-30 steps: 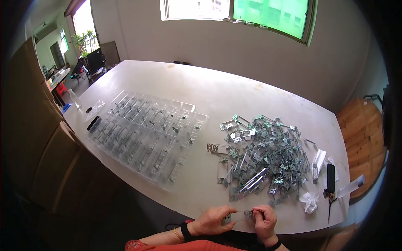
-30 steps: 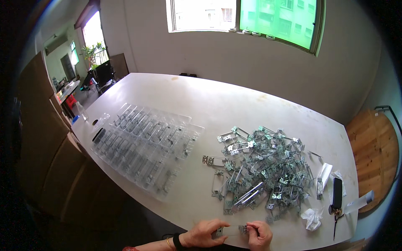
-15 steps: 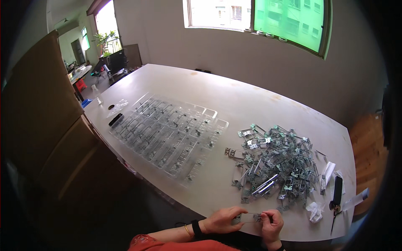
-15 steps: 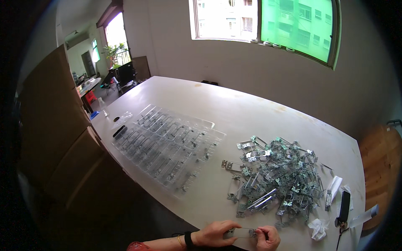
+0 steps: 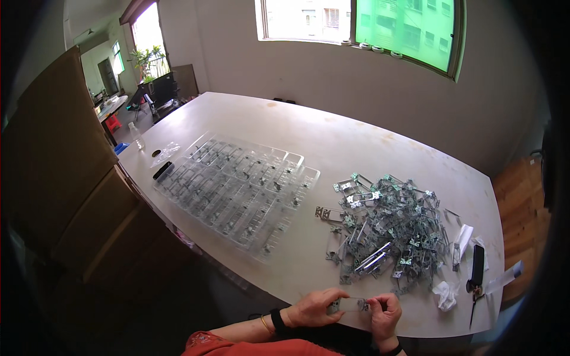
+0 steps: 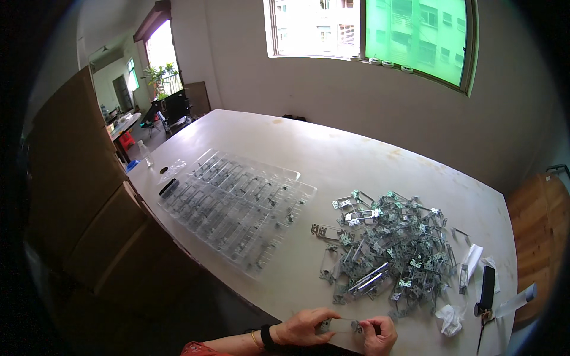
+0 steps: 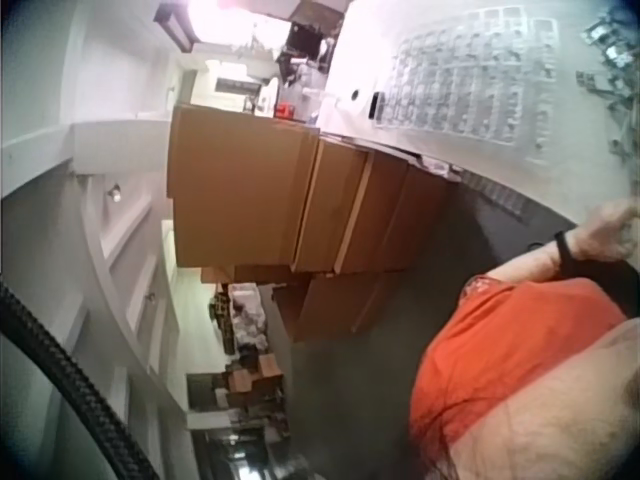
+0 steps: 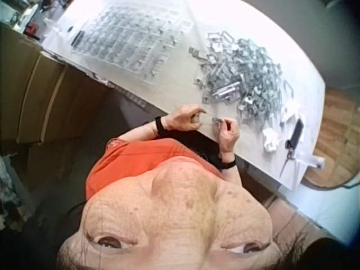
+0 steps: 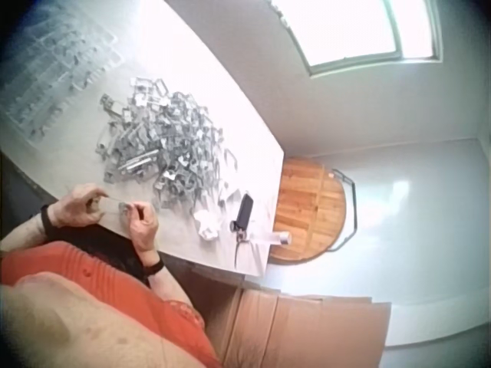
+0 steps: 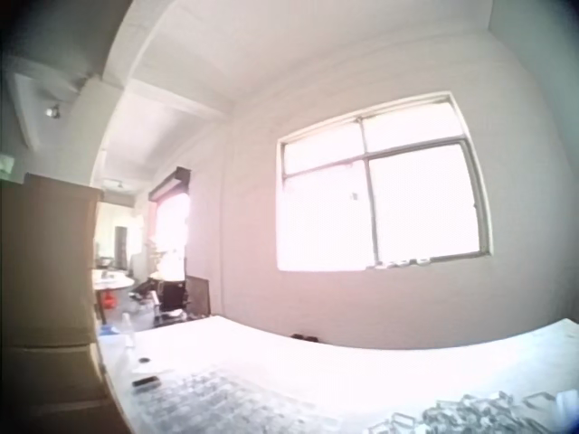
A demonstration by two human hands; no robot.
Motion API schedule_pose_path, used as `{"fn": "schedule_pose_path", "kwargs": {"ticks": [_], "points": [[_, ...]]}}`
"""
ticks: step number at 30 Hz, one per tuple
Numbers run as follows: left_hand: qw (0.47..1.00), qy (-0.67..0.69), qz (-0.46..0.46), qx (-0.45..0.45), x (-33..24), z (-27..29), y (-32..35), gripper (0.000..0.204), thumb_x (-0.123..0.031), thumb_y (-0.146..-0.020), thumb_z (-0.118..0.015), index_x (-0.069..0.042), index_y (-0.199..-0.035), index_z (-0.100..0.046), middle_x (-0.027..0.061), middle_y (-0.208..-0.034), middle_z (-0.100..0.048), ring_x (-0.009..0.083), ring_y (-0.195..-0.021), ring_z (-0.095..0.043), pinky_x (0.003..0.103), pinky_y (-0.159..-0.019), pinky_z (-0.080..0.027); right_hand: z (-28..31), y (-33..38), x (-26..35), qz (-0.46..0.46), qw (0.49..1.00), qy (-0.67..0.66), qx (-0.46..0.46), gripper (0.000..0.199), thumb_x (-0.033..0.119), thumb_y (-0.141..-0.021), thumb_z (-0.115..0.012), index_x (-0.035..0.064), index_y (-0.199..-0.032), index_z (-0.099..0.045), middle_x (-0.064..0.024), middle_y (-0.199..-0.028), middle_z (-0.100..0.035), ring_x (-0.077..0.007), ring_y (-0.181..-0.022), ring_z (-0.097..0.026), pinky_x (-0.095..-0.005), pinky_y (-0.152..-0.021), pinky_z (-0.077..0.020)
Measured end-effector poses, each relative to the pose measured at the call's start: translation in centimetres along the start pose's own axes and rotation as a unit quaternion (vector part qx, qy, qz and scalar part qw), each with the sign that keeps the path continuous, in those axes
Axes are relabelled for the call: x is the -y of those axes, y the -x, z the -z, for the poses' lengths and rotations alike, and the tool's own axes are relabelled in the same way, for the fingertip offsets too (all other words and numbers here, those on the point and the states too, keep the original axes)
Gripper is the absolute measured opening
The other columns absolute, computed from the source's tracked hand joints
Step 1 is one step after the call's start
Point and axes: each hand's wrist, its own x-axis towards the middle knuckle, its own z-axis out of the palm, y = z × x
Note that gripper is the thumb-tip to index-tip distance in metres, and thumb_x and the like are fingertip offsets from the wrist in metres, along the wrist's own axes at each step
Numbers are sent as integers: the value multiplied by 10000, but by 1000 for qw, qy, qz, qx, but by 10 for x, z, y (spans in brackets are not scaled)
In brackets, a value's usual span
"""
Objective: The person assembles small metal components by hand, inserting pins into brackets and placing the finished units into a clear plastic tray. They repeatedly pick parts from a pile on the table, align them, and insert the pin before moving the assembled piece to the tray.
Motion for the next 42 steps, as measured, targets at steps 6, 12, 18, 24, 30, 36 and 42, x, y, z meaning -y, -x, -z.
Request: {"fn": "schedule_pose_path", "kwargs": {"ticks": [6,12,18,24,30,36,42], "points": [[1000,-6,-13,-8,-1,1,2,463,-150,-853,-834,-60,-1274,-664,150,-1028,-704,304,-842,-696,375,-751,-576,-3,-3,13,62,997,35,-10,54,-9,-981,-708,34,-998,-681,-68,-874,-655,-138,-726,-613,-277,-681,-500],[999,-23,-21,-16,11,1,-4,480,-162,-840,-850,-63,-1267,-655,102,-936,-640,211,-682,-570,333,-633,-511,3,-6,-6,51,997,53,1,70,-23,-1038,-609,35,-1056,-644,-40,-939,-635,-119,-785,-598,-256,-720,-497],[997,-38,46,-46,0,1,-5,478,-83,-777,-868,-45,-1219,-691,62,-931,-664,128,-669,-576,278,-609,-497,5,0,-7,-28,997,-71,-7,91,61,-1052,-682,9,-1126,-669,-33,-1007,-663,-85,-815,-633,-229,-742,-517],[996,-47,57,-42,0,0,-9,480,-53,-752,-864,-30,-1198,-688,49,-912,-643,127,-668,-560,272,-605,-487,3,-1,-7,-32,997,-70,8,89,46,-1029,-708,8,-1107,-691,-48,-1026,-673,-95,-801,-635,-236,-725,-514],[996,-52,55,-40,1,2,-8,491,-49,-744,-862,-37,-1202,-684,43,-883,-623,133,-658,-552,276,-601,-482,1,-5,-4,-24,999,-31,28,80,35,-1003,-735,11,-1073,-703,-60,-1008,-687,-108,-798,-634,-249,-716,-517],[996,-58,59,-27,1,3,-9,490,-63,-747,-857,-48,-1204,-679,46,-878,-622,146,-641,-553,288,-585,-479,0,-5,-7,-10,999,-16,28,114,40,-967,-784,25,-1041,-698,-54,-955,-690,-123,-789,-635,-258,-717,-520],[997,-61,49,-26,1,2,-7,476,-81,-757,-853,-49,-1200,-679,64,-888,-633,170,-634,-570,308,-578,-484,4,-6,-2,-9,999,28,32,107,72,-948,-806,42,-979,-708,-63,-882,-682,-166,-772,-645,-286,-712,-521]]}}
